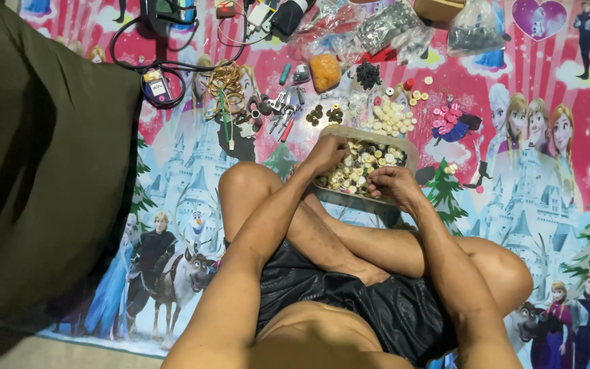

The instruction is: Sorting through a container of buttons and other small decorative items by hand.

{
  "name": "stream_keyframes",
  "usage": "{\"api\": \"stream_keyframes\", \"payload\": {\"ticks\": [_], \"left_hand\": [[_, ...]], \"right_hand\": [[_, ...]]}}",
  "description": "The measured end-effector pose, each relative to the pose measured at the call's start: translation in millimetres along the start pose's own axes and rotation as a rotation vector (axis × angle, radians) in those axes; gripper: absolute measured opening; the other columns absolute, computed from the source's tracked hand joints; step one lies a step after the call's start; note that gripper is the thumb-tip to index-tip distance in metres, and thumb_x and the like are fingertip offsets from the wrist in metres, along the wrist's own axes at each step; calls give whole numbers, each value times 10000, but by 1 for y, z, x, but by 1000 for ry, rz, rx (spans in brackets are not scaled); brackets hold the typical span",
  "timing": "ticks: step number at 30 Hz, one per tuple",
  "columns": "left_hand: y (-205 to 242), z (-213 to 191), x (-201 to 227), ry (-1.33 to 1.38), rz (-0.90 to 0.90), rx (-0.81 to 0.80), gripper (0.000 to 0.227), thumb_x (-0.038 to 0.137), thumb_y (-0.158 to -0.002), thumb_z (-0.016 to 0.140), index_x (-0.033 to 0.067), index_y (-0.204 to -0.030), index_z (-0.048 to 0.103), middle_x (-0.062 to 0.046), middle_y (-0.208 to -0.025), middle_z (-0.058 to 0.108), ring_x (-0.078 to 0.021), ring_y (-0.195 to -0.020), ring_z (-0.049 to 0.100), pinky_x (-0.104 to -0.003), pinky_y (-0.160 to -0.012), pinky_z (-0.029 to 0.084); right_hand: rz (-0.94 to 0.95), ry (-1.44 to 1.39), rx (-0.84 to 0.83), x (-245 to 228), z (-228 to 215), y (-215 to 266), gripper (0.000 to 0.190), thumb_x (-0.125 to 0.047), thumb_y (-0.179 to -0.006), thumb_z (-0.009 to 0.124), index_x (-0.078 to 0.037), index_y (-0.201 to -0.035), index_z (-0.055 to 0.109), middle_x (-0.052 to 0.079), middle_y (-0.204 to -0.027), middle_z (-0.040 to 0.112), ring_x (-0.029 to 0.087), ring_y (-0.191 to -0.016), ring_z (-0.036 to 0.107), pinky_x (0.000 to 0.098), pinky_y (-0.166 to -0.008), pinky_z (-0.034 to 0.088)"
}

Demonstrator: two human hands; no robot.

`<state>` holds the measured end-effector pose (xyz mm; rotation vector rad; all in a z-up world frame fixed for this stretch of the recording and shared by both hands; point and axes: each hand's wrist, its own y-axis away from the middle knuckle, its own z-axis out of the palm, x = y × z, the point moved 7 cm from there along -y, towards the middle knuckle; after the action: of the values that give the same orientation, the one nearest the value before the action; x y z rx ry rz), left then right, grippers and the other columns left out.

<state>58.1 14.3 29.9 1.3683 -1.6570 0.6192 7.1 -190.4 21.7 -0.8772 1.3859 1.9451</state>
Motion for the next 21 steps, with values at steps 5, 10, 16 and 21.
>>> {"api": "stream_keyframes", "payload": {"ticks": [5, 10, 16, 21], "left_hand": [[-1, -19, 26, 100, 32, -11, 179, 170, -901, 683, 38, -969, 783, -266, -1011, 757, -489, -1081, 683, -549, -950, 539], [8, -20, 41, -249, -29, -67, 245, 232, -972, 591, 103, -1085, 766, -208, -1093, 749, -408, -1091, 704, -524, -969, 568], [11, 33, 2, -540, -40, -182, 293, 99, -955, 503, -27, -1070, 741, -259, -1060, 696, -476, -986, 728, -612, -885, 576], [15, 35, 18, -489, 17, -270, 322, 62, -979, 462, -91, -1198, 641, -330, -1166, 621, -570, -1093, 646, -669, -916, 540]], "right_hand": [[16, -2, 6, 4, -2, -4, 152, 5, -920, 689, 119, -1020, 680, 251, -878, 721, 270, -721, 767, 319, -607, 680], [35, 4, 11, 3, -2, -4, 165, -16, -929, 697, 122, -1017, 676, 265, -872, 718, 278, -720, 769, 314, -610, 675], [42, 33, 11, 5, -1, -5, 176, -20, -931, 696, 128, -1024, 674, 261, -882, 718, 271, -732, 769, 306, -619, 672], [35, 18, -3, 9, -5, -10, 177, -7, -935, 675, 135, -1041, 679, 287, -909, 721, 284, -745, 772, 325, -630, 676]]}}
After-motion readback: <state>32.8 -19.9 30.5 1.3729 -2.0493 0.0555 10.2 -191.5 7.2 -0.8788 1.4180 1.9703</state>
